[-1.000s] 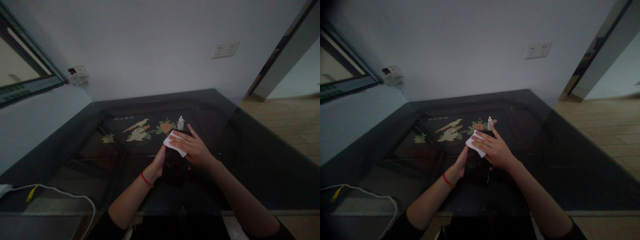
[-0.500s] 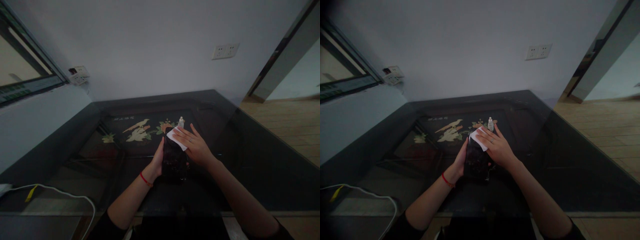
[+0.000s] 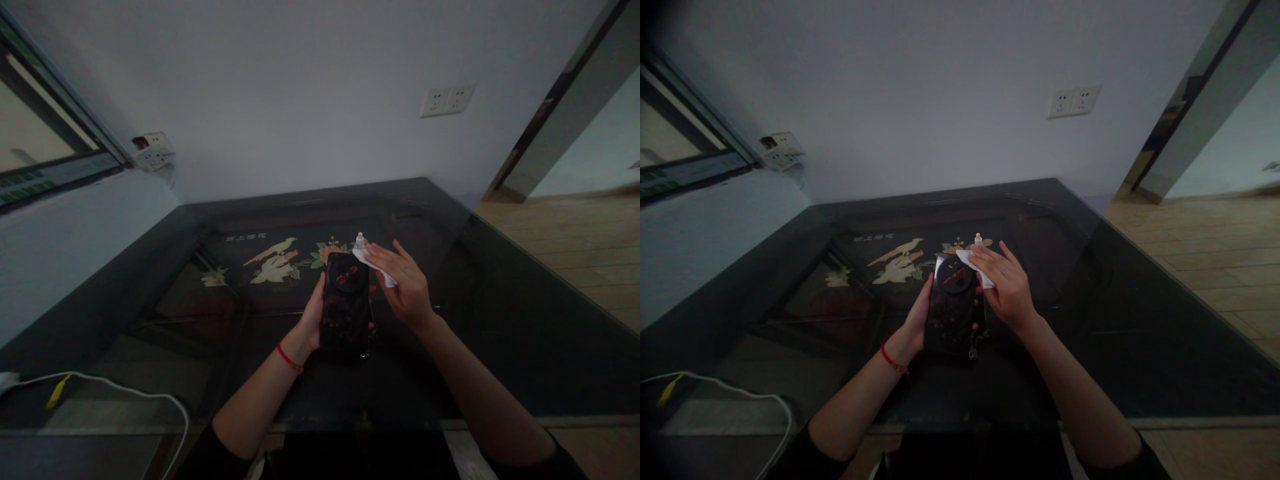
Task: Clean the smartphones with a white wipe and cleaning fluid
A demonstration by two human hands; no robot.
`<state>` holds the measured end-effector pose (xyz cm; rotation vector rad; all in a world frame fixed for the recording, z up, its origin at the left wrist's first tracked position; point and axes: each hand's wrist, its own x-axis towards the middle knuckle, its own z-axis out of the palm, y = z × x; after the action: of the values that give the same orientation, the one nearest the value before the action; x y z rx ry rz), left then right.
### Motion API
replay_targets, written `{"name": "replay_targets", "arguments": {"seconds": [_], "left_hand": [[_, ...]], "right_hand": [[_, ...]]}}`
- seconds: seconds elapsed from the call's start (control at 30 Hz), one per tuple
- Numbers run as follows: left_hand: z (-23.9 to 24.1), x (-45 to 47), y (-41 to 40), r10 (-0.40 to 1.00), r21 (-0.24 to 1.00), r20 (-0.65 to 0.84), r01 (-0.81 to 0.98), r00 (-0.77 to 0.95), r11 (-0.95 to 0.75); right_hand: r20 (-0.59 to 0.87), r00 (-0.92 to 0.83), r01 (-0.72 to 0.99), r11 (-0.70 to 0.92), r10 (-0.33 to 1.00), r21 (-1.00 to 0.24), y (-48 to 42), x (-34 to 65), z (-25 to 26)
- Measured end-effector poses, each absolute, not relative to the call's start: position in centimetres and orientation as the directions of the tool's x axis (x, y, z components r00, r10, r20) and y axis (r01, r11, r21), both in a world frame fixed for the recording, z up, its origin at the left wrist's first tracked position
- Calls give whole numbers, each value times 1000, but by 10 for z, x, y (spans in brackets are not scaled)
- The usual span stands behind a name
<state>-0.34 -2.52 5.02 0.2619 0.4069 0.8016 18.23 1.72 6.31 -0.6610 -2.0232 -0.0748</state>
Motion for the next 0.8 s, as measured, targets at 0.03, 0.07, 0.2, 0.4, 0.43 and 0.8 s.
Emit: {"name": "replay_targets", "arguments": {"seconds": [0.03, 0.07, 0.2, 0.4, 0.43, 0.8], "left_hand": [[50, -2, -27, 730, 389, -258, -623, 634, 679], [50, 0, -29, 726, 404, -266, -610, 634, 681], [49, 5, -31, 742, 452, -315, -594, 591, 665], [52, 0, -30, 738, 464, -302, -583, 603, 667], [53, -1, -29, 739, 453, -291, -593, 607, 666], [55, -7, -15, 889, 381, -276, -808, 365, 450]], "right_hand": [[821, -373, 475, 849, 432, -231, 16, 181, 63], [812, -393, 458, 857, 432, -235, 16, 180, 64], [758, -522, 357, 908, 390, -221, 13, 174, 64], [769, -425, 330, 873, 478, -360, 16, 177, 66], [771, -397, 336, 860, 498, -383, 16, 178, 66], [759, -558, 306, 933, 337, -189, 17, 174, 52]]}}
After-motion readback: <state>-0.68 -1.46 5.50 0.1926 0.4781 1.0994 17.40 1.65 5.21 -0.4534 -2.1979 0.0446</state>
